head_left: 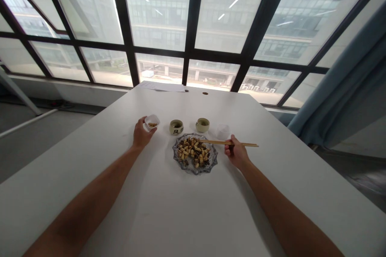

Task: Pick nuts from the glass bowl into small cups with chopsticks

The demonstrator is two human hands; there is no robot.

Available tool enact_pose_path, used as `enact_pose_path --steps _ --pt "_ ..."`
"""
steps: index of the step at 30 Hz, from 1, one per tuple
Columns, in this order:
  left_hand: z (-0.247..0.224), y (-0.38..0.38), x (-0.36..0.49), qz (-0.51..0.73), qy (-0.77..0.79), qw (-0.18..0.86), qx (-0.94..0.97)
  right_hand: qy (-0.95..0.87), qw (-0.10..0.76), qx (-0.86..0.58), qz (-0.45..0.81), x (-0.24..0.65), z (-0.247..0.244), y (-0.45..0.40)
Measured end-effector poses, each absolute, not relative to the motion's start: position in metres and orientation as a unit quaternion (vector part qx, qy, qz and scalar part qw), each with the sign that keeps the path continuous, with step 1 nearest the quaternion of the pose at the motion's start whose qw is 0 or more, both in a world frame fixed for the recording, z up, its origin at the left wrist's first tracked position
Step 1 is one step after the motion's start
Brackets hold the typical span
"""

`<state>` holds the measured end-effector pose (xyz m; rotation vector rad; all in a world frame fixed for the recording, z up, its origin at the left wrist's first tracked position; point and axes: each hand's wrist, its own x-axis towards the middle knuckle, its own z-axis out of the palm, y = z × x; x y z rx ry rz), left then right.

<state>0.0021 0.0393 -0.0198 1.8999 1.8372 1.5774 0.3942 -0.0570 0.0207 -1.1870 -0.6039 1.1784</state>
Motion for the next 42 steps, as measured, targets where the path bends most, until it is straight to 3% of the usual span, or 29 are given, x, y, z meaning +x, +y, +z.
enact_pose_path --steps 15,31,37,42 --pt "-0.008 0.016 0.024 0.491 0.490 -0.001 0.721 -0.275 0.644 -0.489 0.520 0.379 0.002 -0.064" --pt "-0.011 0.014 0.026 0.484 0.499 0.014 0.719 -0.323 0.698 -0.462 0.441 0.365 0.008 -0.076" --pt "-0.012 0.014 0.026 0.491 0.500 0.024 0.713 -0.493 0.680 -0.478 0.258 0.365 0.024 -0.098" --pt "-0.011 0.014 0.027 0.494 0.501 0.032 0.710 -0.791 0.498 -0.352 0.045 0.372 0.033 -0.114"
